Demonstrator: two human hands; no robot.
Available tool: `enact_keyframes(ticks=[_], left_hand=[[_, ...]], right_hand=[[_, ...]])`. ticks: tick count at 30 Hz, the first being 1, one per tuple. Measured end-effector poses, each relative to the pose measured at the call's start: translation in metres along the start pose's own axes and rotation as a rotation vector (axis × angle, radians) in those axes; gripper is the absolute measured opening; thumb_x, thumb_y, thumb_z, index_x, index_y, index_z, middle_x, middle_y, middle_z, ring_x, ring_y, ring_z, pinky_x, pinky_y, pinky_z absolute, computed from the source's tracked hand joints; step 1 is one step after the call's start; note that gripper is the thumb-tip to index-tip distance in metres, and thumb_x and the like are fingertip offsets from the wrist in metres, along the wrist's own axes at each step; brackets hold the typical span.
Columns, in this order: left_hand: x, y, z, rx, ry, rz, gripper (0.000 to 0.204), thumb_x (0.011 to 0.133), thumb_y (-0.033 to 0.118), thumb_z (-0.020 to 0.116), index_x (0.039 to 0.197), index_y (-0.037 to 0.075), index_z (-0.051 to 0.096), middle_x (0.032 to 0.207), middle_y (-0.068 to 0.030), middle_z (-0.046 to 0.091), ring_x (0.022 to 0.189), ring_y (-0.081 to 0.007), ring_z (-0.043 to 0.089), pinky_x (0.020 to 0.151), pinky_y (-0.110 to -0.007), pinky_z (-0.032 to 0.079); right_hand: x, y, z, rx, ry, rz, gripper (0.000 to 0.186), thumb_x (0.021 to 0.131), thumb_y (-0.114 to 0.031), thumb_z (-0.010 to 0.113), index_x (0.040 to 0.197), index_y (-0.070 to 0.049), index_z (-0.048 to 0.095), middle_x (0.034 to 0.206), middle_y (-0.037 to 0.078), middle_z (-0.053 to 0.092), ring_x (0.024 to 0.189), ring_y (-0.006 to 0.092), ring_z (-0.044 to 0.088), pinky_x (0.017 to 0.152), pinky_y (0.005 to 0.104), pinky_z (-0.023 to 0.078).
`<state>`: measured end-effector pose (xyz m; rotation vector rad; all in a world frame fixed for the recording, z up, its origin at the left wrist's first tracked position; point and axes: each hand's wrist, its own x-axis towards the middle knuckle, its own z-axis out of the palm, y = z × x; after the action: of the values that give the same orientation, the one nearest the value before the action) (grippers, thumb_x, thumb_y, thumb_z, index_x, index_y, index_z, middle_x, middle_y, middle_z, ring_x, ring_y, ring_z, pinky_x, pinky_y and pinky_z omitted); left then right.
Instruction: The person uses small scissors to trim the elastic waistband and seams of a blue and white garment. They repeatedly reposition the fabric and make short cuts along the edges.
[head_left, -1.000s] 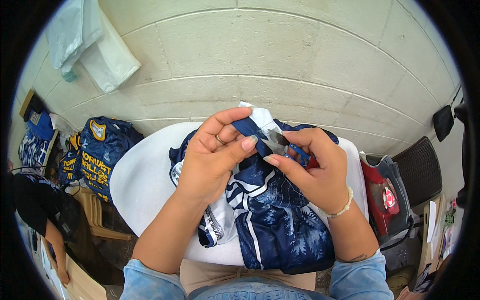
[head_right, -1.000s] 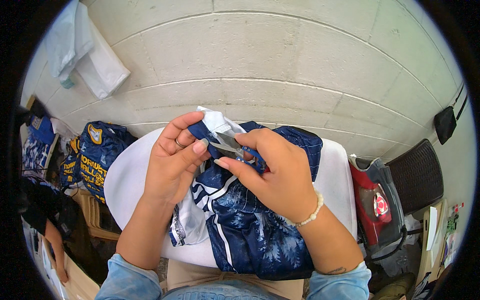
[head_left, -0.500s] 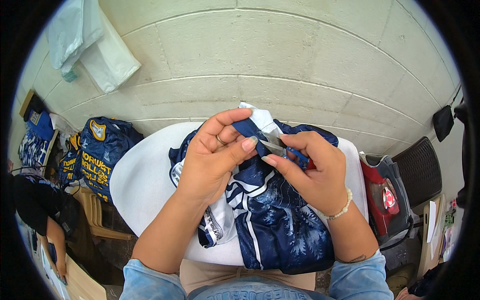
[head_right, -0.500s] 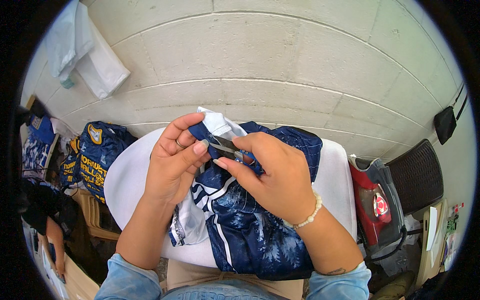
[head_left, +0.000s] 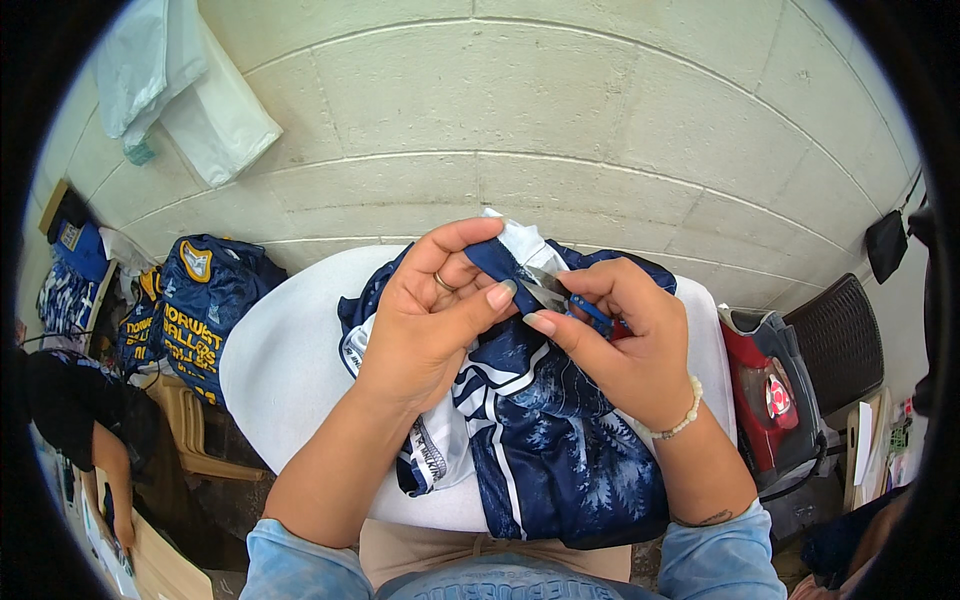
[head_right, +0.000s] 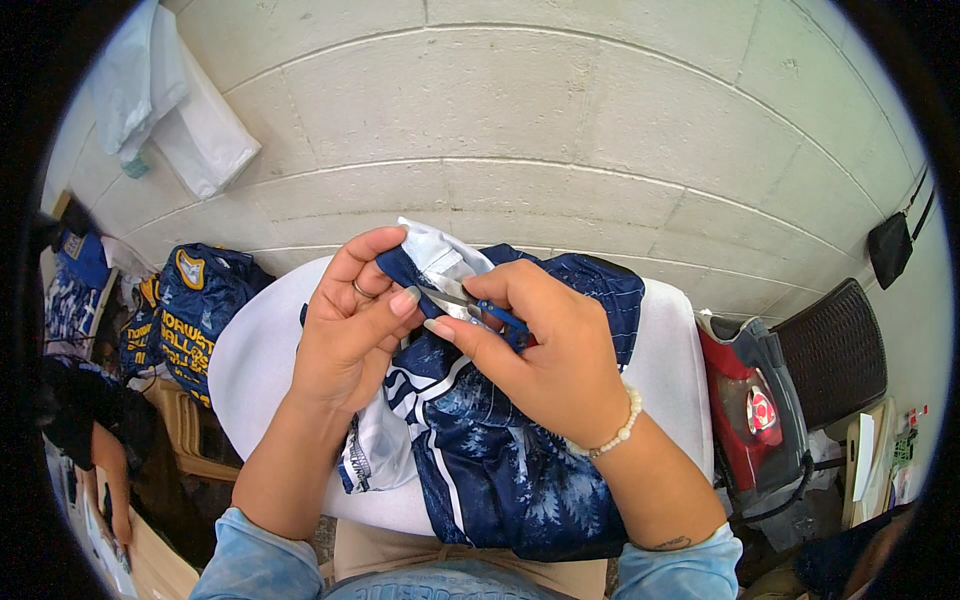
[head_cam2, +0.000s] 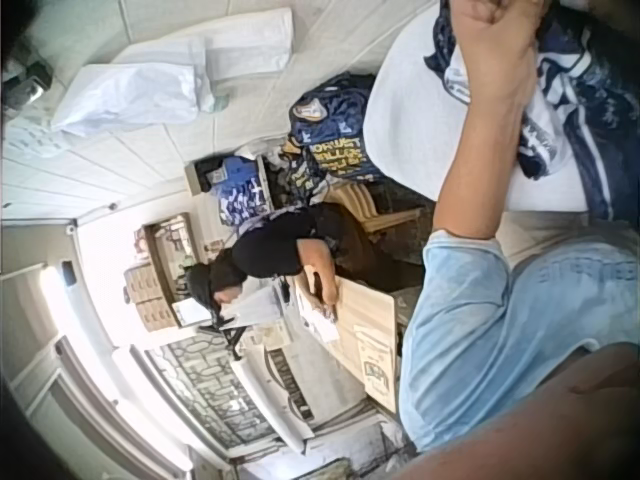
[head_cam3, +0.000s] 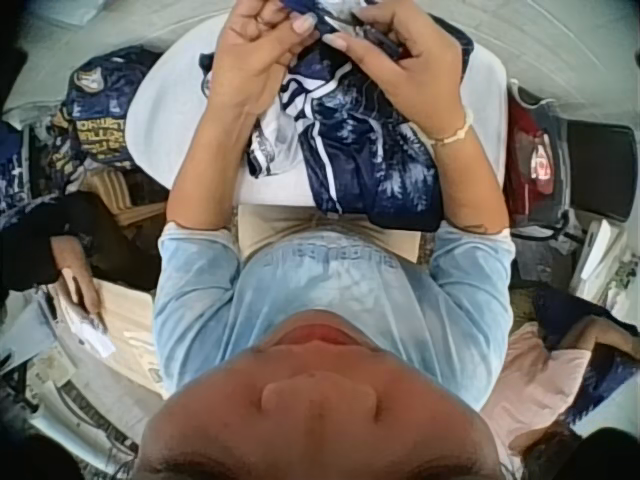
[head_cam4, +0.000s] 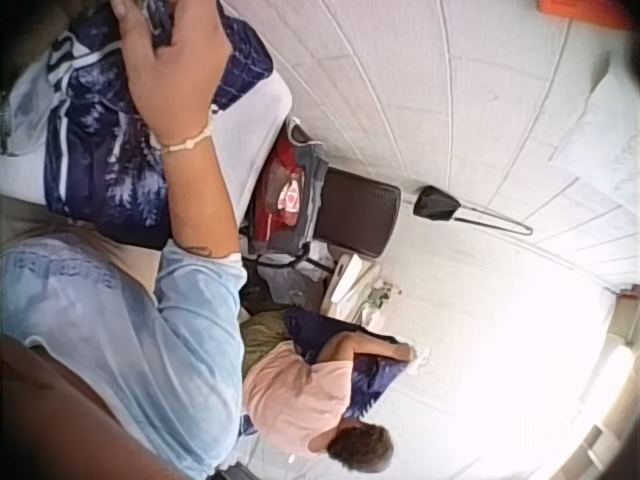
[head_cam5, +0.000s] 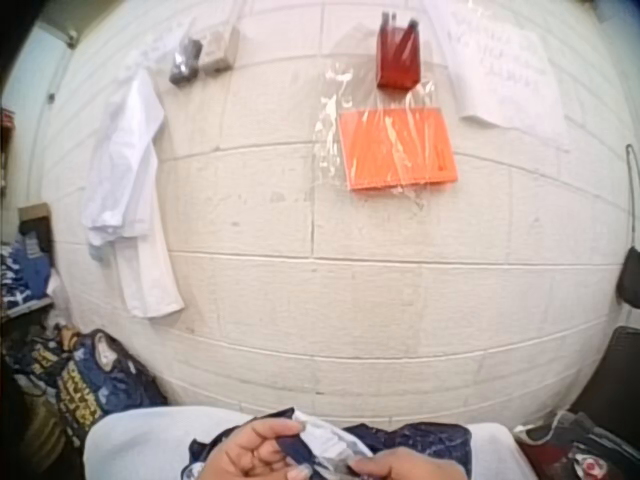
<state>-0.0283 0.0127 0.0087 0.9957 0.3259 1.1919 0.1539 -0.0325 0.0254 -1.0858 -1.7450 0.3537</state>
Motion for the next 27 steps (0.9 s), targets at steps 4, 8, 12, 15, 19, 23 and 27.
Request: enact_keyframes(ticks=[4,8,12,15,19,23,27], left_hand=[[0.0002,0.0006,-0.0028,0.009,-0.054,0.018,0.046,0.087,-0.007,0.062,0.130,-0.001,0.046,0.104,-0.0098,0.065,0.094,-0.0122,0.063,0.085,-0.024,0.052],[0.0001,-0.0029,-0.0006,0.062,-0.028,0.052,0.046,0.087,-0.009,0.060,0.130,-0.001,0.046,0.107,-0.0107,0.065,0.096,-0.0128,0.063,0.086,-0.025,0.051],[-0.0007,-0.0046,0.0012,0.124,-0.043,0.103,0.045,0.086,-0.010,0.059,0.129,-0.001,0.047,0.107,-0.0113,0.064,0.097,-0.0135,0.063,0.087,-0.025,0.051],[-0.0004,-0.0045,0.0009,0.128,-0.059,0.103,0.045,0.087,-0.010,0.059,0.129,-0.001,0.047,0.108,-0.0117,0.064,0.098,-0.0141,0.063,0.087,-0.026,0.051],[-0.0009,-0.0036,0.0002,0.092,-0.058,0.064,0.046,0.087,-0.010,0.059,0.130,-0.001,0.046,0.109,-0.0120,0.064,0.098,-0.0146,0.063,0.088,-0.027,0.051],[-0.0006,-0.0026,0.0005,0.070,-0.071,0.054,0.046,0.087,-0.010,0.059,0.130,-0.001,0.046,0.110,-0.0122,0.064,0.101,-0.0153,0.063,0.089,-0.027,0.051],[-0.0008,-0.0026,0.0012,0.059,-0.063,0.042,0.046,0.087,-0.010,0.059,0.130,-0.001,0.046,0.111,-0.0124,0.064,0.103,-0.0157,0.063,0.090,-0.028,0.051]], right_hand=[[0.0008,0.0013,0.0003,-0.040,0.004,-0.071,0.030,0.075,-0.010,0.082,0.096,0.002,0.064,0.082,0.004,0.062,0.069,0.0058,0.054,0.059,0.0193,0.043],[0.0003,0.0017,0.0012,-0.038,0.013,-0.073,0.029,0.076,-0.010,0.081,0.096,0.002,0.065,0.082,0.004,0.063,0.070,0.0063,0.055,0.060,0.0199,0.044],[-0.0009,-0.0005,-0.0001,-0.055,-0.002,-0.055,0.029,0.076,-0.009,0.081,0.097,0.003,0.065,0.083,0.004,0.063,0.071,0.0063,0.056,0.061,0.0200,0.045],[-0.0008,-0.0013,-0.0003,-0.058,0.004,-0.060,0.029,0.076,-0.009,0.081,0.097,0.003,0.065,0.083,0.004,0.063,0.071,0.0063,0.056,0.061,0.0199,0.045],[-0.0007,-0.0010,-0.0003,-0.058,0.008,-0.060,0.029,0.076,-0.009,0.081,0.097,0.003,0.065,0.083,0.005,0.064,0.071,0.0068,0.057,0.062,0.0202,0.046],[-0.0001,-0.0010,0.0006,-0.055,0.022,-0.077,0.028,0.076,-0.009,0.081,0.096,0.003,0.065,0.083,0.006,0.064,0.070,0.0076,0.057,0.062,0.0210,0.046],[0.0007,-0.0034,0.0004,-0.091,0.022,-0.072,0.028,0.076,-0.009,0.081,0.095,0.003,0.065,0.083,0.006,0.064,0.070,0.0083,0.058,0.062,0.0214,0.047]])
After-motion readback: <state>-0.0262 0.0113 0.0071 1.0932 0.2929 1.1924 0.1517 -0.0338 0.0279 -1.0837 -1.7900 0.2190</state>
